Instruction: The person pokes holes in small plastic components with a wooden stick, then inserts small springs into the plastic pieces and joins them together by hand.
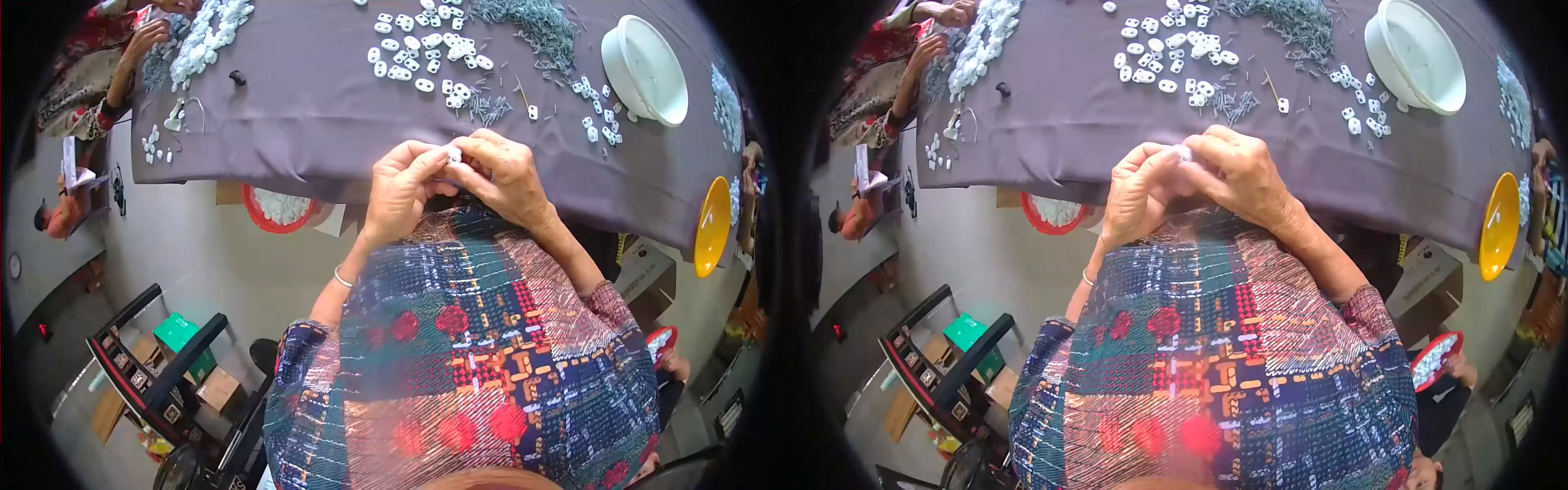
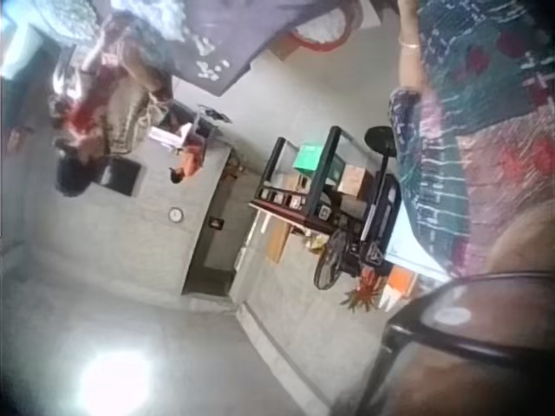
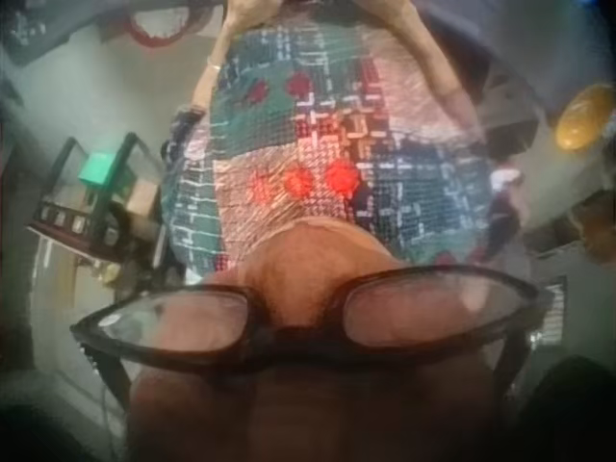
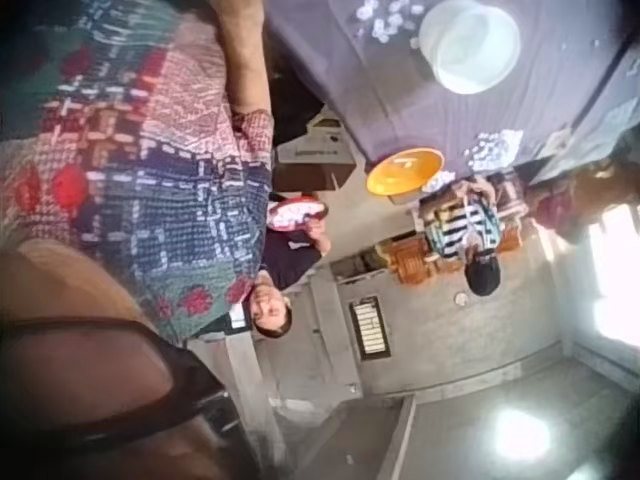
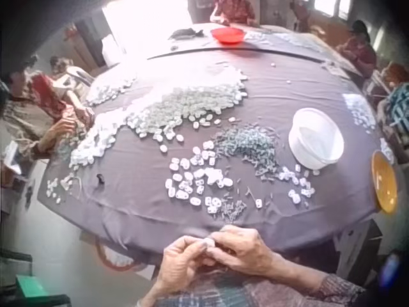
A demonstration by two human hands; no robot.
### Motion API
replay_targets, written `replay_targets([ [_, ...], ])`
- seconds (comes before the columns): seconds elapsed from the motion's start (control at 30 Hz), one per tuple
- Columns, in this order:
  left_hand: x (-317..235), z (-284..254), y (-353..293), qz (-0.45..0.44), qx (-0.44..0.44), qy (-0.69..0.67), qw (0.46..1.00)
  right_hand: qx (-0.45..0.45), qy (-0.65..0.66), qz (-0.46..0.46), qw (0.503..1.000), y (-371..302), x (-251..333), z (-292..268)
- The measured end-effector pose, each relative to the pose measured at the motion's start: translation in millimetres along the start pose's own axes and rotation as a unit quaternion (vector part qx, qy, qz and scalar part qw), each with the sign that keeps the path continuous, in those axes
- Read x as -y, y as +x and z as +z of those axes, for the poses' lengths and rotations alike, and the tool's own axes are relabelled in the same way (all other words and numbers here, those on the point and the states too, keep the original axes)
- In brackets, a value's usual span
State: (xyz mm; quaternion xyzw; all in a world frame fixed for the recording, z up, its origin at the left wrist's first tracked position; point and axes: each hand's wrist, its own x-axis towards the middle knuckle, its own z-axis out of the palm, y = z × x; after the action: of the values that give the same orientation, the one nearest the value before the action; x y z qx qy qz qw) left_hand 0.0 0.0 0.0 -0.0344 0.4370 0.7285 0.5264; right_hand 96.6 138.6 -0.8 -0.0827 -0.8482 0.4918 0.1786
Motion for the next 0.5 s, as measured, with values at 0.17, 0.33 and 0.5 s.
replay_targets([
  [0.17, 0.2, 2.3, 2.6, 0.002, -0.010, 0.015, 1.000, -0.015, 0.003, 0.021, 1.000, 2.1, 4.5, -1.0],
  [0.33, -0.8, 4.0, -1.0, 0.009, -0.019, 0.051, 0.998, 0.002, 0.009, 0.039, 0.999, -0.8, 4.1, -0.9],
  [0.5, -2.8, 6.6, -3.7, 0.020, -0.030, 0.071, 0.997, 0.016, 0.051, 0.060, 0.997, -1.9, 8.5, -3.4],
])
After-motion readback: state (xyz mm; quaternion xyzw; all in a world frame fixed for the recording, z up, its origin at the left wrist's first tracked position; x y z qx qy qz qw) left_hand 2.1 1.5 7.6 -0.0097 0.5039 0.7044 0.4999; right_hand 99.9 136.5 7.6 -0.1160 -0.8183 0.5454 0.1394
